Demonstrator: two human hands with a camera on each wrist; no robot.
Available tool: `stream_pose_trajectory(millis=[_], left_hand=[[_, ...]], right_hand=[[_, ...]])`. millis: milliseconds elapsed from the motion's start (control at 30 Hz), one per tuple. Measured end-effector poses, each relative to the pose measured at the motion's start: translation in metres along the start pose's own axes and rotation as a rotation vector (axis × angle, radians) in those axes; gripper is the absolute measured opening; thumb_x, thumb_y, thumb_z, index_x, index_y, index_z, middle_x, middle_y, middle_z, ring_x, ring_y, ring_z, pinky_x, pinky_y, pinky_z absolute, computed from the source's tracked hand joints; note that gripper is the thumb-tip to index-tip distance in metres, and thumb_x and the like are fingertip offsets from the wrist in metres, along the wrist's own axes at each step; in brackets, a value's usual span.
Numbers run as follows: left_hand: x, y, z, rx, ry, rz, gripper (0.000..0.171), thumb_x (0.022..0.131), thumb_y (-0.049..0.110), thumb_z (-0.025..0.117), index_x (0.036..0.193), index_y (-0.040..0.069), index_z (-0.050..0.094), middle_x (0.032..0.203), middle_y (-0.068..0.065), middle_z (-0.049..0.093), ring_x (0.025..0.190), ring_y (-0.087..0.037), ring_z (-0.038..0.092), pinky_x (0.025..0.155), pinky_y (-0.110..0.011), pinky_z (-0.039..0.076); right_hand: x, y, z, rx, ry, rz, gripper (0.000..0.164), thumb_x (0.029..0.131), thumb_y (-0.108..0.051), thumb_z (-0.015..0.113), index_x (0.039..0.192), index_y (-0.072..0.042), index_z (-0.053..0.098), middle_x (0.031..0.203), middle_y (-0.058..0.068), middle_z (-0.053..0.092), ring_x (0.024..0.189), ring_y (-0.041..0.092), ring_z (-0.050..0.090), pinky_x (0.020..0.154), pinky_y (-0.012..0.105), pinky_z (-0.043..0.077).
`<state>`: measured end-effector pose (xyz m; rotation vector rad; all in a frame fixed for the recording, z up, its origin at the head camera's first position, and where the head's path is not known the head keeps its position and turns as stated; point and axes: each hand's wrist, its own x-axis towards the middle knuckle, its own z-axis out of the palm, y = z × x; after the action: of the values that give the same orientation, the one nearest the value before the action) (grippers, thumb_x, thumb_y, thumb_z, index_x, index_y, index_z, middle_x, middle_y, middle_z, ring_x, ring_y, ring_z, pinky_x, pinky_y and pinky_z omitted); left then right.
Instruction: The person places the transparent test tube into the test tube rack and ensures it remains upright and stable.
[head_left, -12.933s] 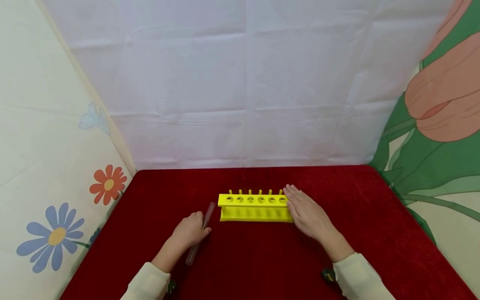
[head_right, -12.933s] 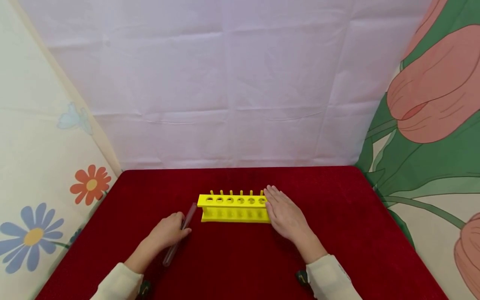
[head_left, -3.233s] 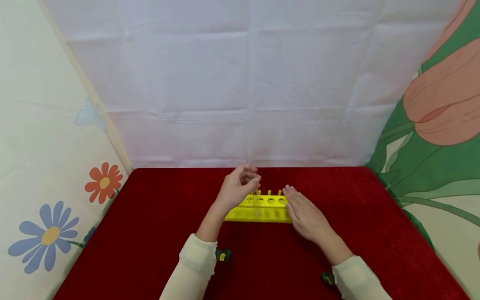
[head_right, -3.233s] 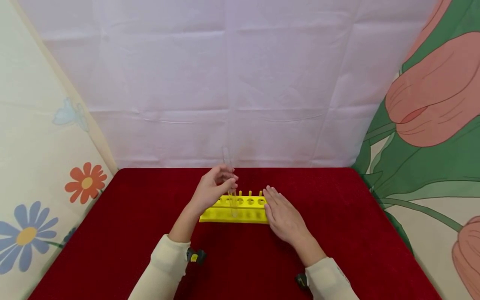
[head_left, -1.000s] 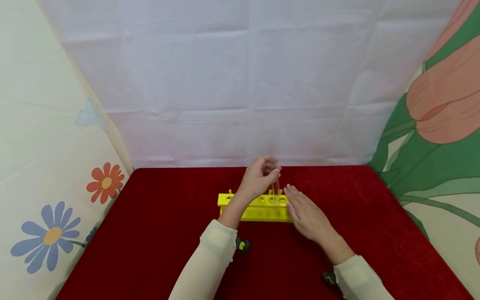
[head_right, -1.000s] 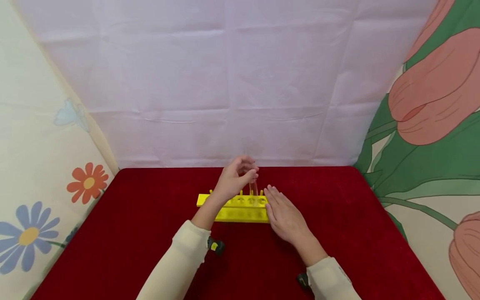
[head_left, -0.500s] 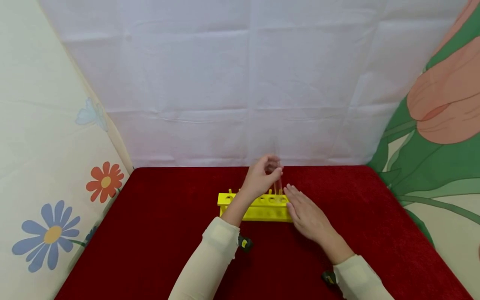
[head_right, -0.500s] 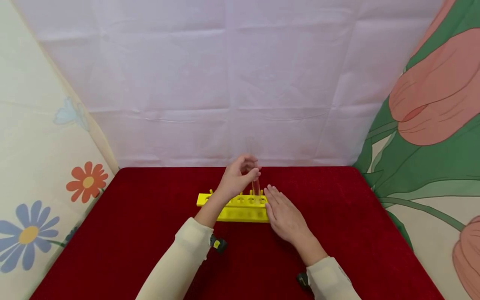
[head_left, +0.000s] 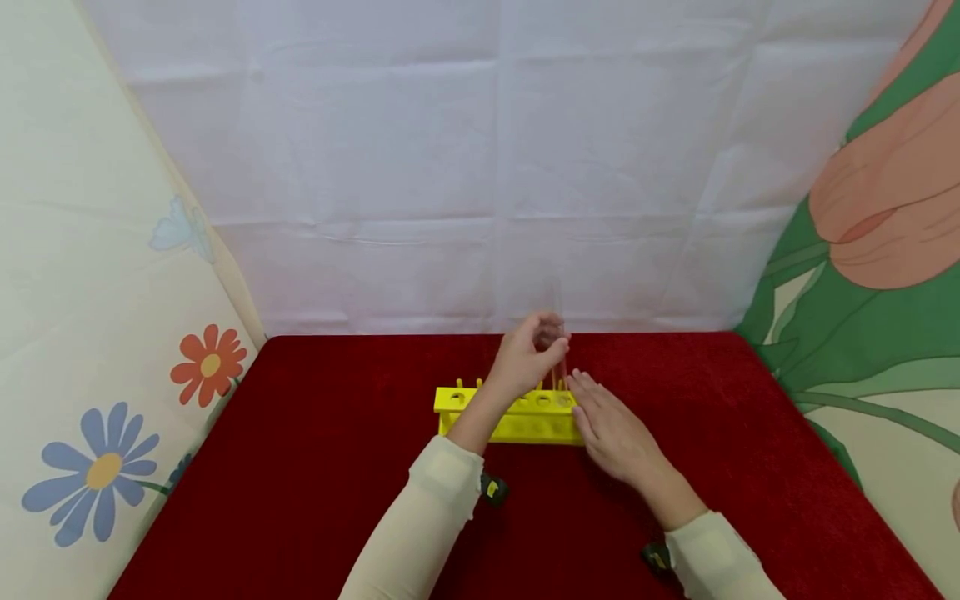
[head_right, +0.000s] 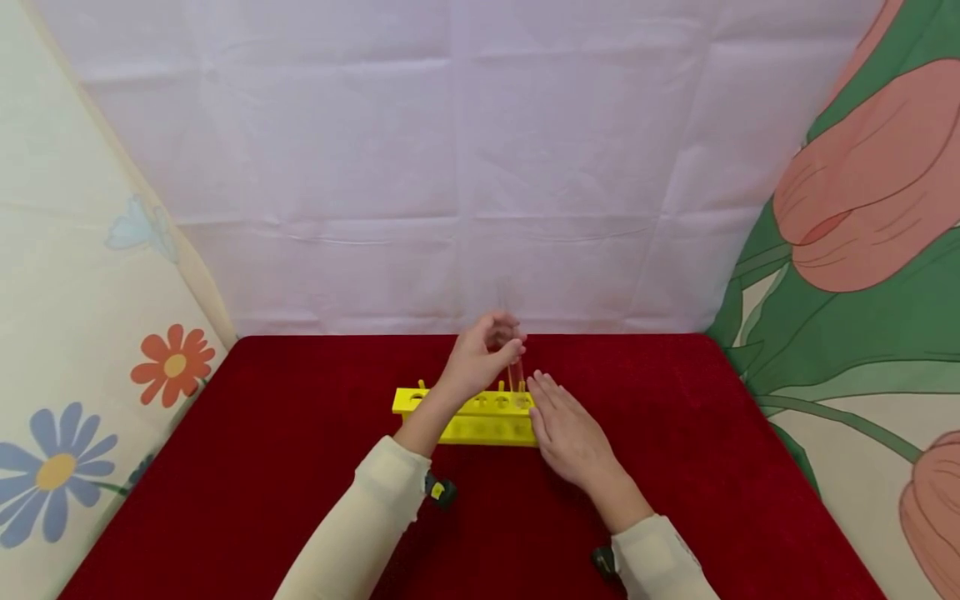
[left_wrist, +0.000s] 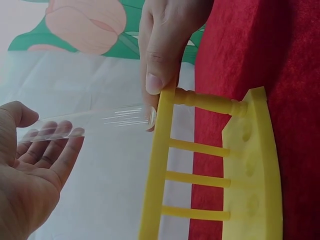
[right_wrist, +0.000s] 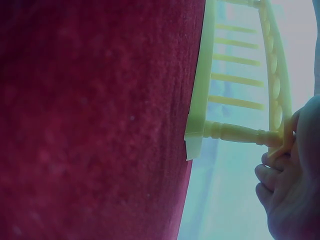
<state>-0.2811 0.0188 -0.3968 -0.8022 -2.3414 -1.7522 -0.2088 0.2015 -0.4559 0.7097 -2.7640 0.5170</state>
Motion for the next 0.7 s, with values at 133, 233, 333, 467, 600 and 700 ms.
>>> stream_pose_trajectory(millis=[133,233,333,467,600,700], left_hand=[[0.0008,0.0001,0.0019,-0.003,-0.001,0.005,0.029,0.101,0.017,0.065,0.127,0.008,0.059,0.113,-0.004,0.071,0.096,-0.008,0.064,0.082,-0.021,0.053],[0.0009,0.0002,0.0038,-0.003,-0.005,0.010,0.029,0.100,0.017,0.065,0.127,0.007,0.059,0.113,-0.004,0.071,0.096,-0.008,0.064,0.083,-0.021,0.053],[0.0007,0.0001,0.0056,-0.005,-0.010,0.007,0.029,0.100,0.016,0.065,0.127,0.008,0.059,0.113,-0.003,0.071,0.097,-0.007,0.064,0.083,-0.021,0.054],[-0.0001,0.0009,0.0071,-0.003,-0.020,-0.008,0.029,0.100,0.016,0.064,0.128,0.008,0.059,0.113,-0.001,0.071,0.098,-0.007,0.064,0.084,-0.021,0.054],[-0.0013,0.0025,0.0081,-0.002,-0.033,-0.034,0.031,0.100,0.018,0.065,0.129,0.009,0.058,0.113,0.001,0.070,0.097,-0.006,0.063,0.083,-0.021,0.054],[-0.0021,0.0027,0.0091,-0.003,-0.042,-0.042,0.031,0.100,0.018,0.065,0.129,0.010,0.058,0.113,0.002,0.070,0.097,-0.006,0.063,0.081,-0.020,0.055]], right_hand=[[0.0004,0.0009,-0.0001,0.003,0.005,-0.006,0.046,0.107,-0.013,0.045,0.149,0.007,0.042,0.153,0.026,0.044,0.144,0.039,0.039,0.117,0.056,0.032],[0.0006,0.0014,0.0003,0.007,0.003,0.000,0.047,0.107,-0.013,0.045,0.150,0.006,0.041,0.153,0.025,0.044,0.145,0.039,0.038,0.117,0.056,0.032],[0.0004,0.0013,0.0001,0.010,-0.002,0.008,0.047,0.107,-0.014,0.045,0.151,0.006,0.041,0.154,0.023,0.043,0.146,0.038,0.037,0.117,0.056,0.031],[0.0007,0.0015,-0.0001,0.010,0.004,-0.002,0.047,0.107,-0.013,0.045,0.150,0.007,0.041,0.154,0.023,0.043,0.145,0.038,0.038,0.117,0.056,0.032],[0.0012,0.0018,0.0006,0.008,0.011,-0.013,0.047,0.106,-0.012,0.046,0.149,0.008,0.042,0.154,0.024,0.044,0.145,0.038,0.038,0.116,0.057,0.032],[0.0012,0.0019,0.0006,0.004,0.006,-0.011,0.047,0.107,-0.012,0.045,0.149,0.008,0.041,0.154,0.023,0.043,0.145,0.038,0.038,0.116,0.057,0.032]])
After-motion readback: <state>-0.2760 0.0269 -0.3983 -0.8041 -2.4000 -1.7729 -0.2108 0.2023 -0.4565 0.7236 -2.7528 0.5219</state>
